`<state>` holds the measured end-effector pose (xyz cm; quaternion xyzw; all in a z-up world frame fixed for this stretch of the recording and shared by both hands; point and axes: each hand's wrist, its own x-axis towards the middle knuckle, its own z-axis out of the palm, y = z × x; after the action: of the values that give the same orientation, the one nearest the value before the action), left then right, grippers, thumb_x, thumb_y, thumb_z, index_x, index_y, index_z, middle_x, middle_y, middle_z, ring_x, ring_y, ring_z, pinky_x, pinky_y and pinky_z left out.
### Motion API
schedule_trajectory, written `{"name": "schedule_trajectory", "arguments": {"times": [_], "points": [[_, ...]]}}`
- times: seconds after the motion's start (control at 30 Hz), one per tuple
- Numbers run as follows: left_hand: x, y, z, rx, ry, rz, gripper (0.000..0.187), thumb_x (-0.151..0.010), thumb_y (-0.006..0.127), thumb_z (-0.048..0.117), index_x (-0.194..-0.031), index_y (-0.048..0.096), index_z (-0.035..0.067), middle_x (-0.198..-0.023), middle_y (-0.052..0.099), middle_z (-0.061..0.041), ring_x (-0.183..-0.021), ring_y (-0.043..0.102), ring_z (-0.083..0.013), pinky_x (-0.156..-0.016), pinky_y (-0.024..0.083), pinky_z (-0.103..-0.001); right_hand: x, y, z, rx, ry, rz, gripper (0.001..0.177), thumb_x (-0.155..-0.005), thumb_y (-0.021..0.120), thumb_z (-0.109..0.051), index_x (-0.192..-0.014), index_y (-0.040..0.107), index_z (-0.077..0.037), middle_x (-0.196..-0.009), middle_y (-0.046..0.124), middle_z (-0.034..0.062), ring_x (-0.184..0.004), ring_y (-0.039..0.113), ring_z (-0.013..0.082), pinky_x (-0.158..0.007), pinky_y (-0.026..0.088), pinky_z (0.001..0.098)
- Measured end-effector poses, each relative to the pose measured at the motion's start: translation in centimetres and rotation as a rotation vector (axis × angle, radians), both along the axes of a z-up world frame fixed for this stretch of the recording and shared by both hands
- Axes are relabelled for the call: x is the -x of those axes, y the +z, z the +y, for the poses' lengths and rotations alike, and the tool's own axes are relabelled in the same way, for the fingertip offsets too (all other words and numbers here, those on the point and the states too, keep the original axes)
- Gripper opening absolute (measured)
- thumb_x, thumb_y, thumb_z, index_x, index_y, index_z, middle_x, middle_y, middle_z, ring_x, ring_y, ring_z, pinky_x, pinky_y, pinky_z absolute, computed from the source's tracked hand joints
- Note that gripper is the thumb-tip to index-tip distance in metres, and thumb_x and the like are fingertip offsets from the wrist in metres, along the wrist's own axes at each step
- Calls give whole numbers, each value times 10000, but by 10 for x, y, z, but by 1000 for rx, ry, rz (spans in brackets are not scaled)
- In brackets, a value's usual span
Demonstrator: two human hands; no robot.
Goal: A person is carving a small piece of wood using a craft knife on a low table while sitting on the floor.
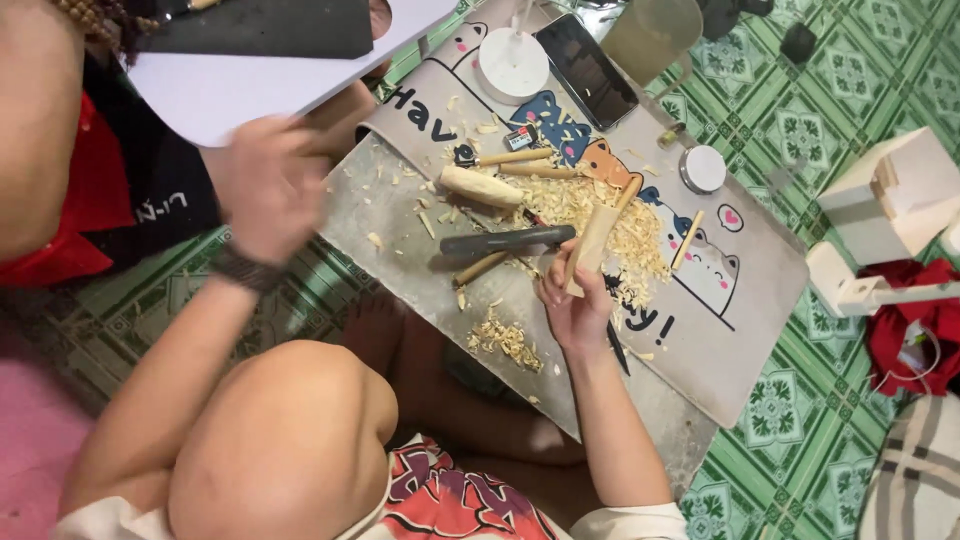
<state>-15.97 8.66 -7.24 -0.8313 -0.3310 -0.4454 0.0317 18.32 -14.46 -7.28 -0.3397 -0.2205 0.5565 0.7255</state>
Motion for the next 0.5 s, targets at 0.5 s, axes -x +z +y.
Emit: {"name": "schedule_trajectory", "arguments": {"times": [0.5], "points": [[118,-90,73,69,446,140,505,-1052,544,115,-1403,622,-240,-1449,550,-426,-1314,451,-602,-1110,242,-664,27,28,9,-31,65,-302,336,-901,662,-146,-1177,522,-16,-701,454,50,-492,379,122,-494,283,268]]}}
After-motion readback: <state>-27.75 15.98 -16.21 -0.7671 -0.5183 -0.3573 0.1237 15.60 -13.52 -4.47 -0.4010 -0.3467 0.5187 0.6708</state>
